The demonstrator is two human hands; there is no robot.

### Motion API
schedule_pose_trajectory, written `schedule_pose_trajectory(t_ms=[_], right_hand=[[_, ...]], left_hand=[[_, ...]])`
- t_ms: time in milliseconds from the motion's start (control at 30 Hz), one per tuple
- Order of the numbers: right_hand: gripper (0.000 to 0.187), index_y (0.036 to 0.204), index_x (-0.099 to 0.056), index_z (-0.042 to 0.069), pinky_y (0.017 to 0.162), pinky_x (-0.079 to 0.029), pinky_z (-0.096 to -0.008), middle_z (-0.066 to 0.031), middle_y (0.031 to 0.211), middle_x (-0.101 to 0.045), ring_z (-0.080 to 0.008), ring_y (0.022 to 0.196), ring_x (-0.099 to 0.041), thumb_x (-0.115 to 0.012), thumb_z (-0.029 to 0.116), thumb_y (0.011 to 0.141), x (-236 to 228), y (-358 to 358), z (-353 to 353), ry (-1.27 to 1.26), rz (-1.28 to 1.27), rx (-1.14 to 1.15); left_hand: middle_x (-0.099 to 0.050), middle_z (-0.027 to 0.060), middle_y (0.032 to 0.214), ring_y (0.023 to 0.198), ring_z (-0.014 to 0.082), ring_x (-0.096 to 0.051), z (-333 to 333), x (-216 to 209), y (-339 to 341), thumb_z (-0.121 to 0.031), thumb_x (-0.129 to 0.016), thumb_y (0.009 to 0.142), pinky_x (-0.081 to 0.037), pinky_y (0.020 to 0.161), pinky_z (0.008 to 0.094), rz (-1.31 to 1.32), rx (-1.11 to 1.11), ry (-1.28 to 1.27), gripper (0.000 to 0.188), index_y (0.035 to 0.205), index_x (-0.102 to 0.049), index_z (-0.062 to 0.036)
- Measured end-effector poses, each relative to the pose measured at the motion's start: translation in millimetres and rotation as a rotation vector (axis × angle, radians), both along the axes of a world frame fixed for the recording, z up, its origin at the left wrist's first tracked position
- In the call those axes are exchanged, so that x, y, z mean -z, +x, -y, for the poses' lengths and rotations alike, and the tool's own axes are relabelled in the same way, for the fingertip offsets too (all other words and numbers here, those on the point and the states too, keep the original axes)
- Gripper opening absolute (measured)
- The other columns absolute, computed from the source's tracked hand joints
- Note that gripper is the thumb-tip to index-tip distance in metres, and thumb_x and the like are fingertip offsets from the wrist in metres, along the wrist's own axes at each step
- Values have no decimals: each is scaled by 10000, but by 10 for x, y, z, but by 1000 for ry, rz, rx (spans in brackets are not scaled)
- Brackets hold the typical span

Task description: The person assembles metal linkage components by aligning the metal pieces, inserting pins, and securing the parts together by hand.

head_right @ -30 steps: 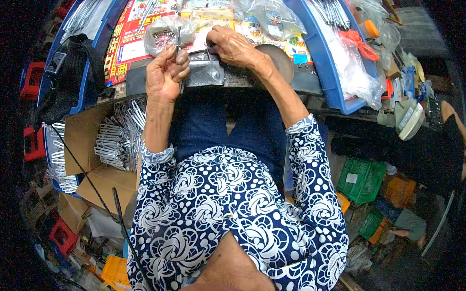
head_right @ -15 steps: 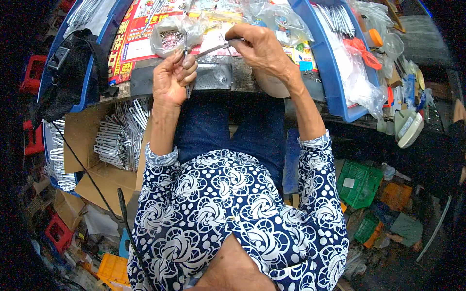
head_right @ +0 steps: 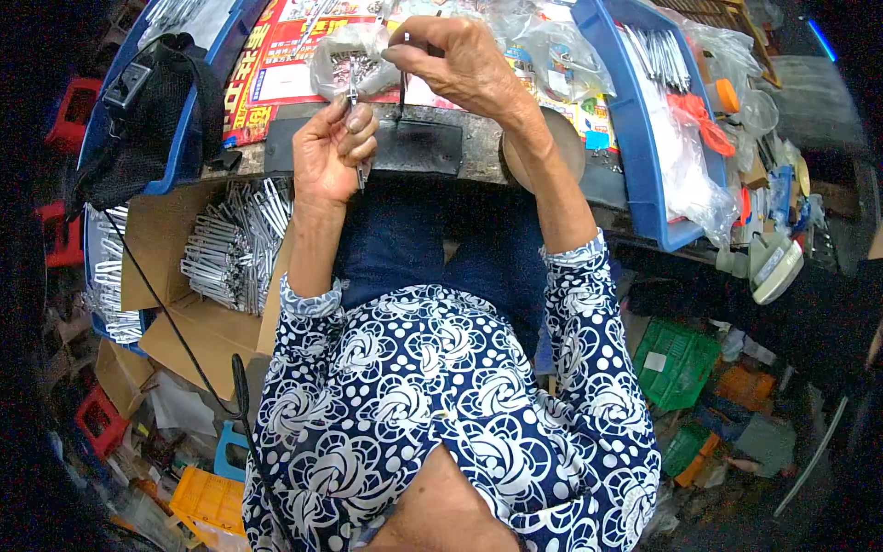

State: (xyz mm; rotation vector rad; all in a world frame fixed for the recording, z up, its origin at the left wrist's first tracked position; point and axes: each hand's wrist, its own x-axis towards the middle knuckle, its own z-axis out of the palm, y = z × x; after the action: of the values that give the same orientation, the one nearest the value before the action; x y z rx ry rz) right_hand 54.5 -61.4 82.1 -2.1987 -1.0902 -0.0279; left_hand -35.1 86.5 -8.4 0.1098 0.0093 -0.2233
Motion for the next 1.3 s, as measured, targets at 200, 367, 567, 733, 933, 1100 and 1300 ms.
schedule_pose_trajectory(t_ms=[200,367,567,733,933,1100,1300], right_hand=[[199,854,-606,17,509,-380,-218,6,608,-517,-71,562,-475,-552,205,815,302,74,35,218,-12,-136],[216,819,-614,7,514,-392,-178,12,609,-542,-37,592,-494,-606,220,783,275,-68,-47,335,-227,95],[179,769,-598,-7,398,-362,-193,-6,558,-529,-41,469,-470,-633,168,753,69,-270,-29,298,-224,157],[165,803,-576,-34,369,-379,-181,-10,550,-524,-40,438,-484,-619,120,759,87,-492,45,334,-368,150],[156,718,-528,-28,334,-354,-181,-11,532,-500,-38,399,-460,-613,94,764,177,-604,81,346,-161,232],[135,724,-530,-26,334,-344,-175,-14,524,-503,-28,404,-452,-616,73,757,261,-635,106,376,-17,258],[118,730,-535,-32,356,-352,-189,-34,544,-536,-31,429,-457,-612,54,752,304,-678,142,366,41,301]], left_hand=[[-433,71,634,440,66,-270,-13,9,-11,-137,-444,835,-208,398,187,31,-5,3,116,816,-468,-25],[-444,79,638,431,63,-270,35,-38,2,-135,-445,834,-212,396,185,30,-20,31,130,834,-469,-8],[-448,75,638,429,64,-279,66,3,21,-139,-449,829,-214,394,185,26,-27,-17,153,887,-476,0],[-458,76,638,430,66,-287,182,-96,31,-137,-454,821,-217,395,187,11,-50,44,131,864,-472,-14],[-469,73,629,427,74,-290,284,-107,21,-121,-464,812,-225,394,195,-15,-135,100,100,860,-467,-33],[-479,79,627,423,79,-300,378,-102,14,-100,-462,811,-228,388,199,16,-151,102,95,880,-468,-34],[-482,94,631,421,83,-310,452,-79,29,-97,-463,812,-231,383,199,28,-168,73,127,916,-470,-25]])
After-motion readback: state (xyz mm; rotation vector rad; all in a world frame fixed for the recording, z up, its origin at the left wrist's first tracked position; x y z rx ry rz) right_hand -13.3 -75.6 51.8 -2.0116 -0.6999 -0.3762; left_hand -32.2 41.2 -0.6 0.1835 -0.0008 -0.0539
